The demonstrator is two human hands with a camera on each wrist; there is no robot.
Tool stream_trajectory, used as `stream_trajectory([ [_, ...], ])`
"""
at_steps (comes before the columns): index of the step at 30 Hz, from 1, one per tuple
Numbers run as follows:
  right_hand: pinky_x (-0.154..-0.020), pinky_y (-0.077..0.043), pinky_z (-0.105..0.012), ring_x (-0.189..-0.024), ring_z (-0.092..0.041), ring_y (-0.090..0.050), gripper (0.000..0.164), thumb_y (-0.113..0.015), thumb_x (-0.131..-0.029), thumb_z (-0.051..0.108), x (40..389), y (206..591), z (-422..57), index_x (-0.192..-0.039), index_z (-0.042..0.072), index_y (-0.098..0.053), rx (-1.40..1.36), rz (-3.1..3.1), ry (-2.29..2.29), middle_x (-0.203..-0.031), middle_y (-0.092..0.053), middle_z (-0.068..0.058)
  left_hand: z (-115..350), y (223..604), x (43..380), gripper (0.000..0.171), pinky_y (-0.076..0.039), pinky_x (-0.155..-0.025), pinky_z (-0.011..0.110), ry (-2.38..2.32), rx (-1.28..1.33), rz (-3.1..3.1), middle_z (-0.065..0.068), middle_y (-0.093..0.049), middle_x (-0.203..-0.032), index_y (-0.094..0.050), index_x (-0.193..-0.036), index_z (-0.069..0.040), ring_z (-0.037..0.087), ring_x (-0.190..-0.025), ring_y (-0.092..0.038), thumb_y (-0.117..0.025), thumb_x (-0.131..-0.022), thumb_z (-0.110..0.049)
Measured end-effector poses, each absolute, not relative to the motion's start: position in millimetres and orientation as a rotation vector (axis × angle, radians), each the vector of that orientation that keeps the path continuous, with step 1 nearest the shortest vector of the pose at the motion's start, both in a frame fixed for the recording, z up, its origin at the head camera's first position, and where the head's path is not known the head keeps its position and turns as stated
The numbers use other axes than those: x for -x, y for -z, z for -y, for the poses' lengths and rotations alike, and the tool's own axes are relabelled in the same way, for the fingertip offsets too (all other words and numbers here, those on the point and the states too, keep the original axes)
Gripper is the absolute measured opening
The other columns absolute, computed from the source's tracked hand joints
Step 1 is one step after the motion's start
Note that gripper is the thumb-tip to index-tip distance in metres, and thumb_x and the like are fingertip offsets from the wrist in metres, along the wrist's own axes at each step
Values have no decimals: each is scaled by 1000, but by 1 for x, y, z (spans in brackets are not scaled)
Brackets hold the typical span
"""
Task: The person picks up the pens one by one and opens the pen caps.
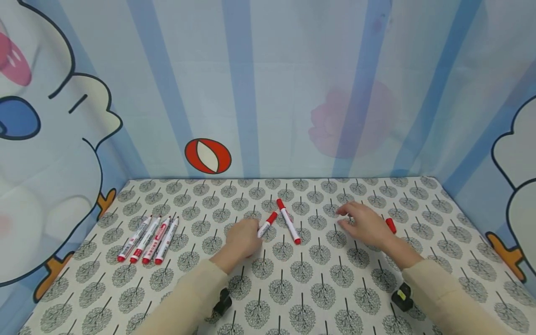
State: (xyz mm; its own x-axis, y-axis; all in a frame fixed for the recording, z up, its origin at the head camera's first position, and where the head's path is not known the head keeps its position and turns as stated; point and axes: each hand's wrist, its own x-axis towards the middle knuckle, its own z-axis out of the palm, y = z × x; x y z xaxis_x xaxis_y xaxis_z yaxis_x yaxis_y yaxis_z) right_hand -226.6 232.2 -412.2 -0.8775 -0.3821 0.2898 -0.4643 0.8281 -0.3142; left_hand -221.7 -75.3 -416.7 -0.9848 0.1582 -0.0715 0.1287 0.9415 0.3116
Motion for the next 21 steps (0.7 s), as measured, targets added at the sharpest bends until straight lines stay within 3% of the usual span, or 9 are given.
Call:
stream_trajectory([
  [21, -76, -50, -39, -90, -25, -61, 23, -65, -83, 15, 223, 414, -222, -104, 6, -63, -746, 2724, -540, -100, -65, -6, 94, 417, 228, 9, -40, -42, 26, -484, -316, -3060, -2, -56, -65, -64, -81, -13, 14, -51, -49, -66, -73, -10],
])
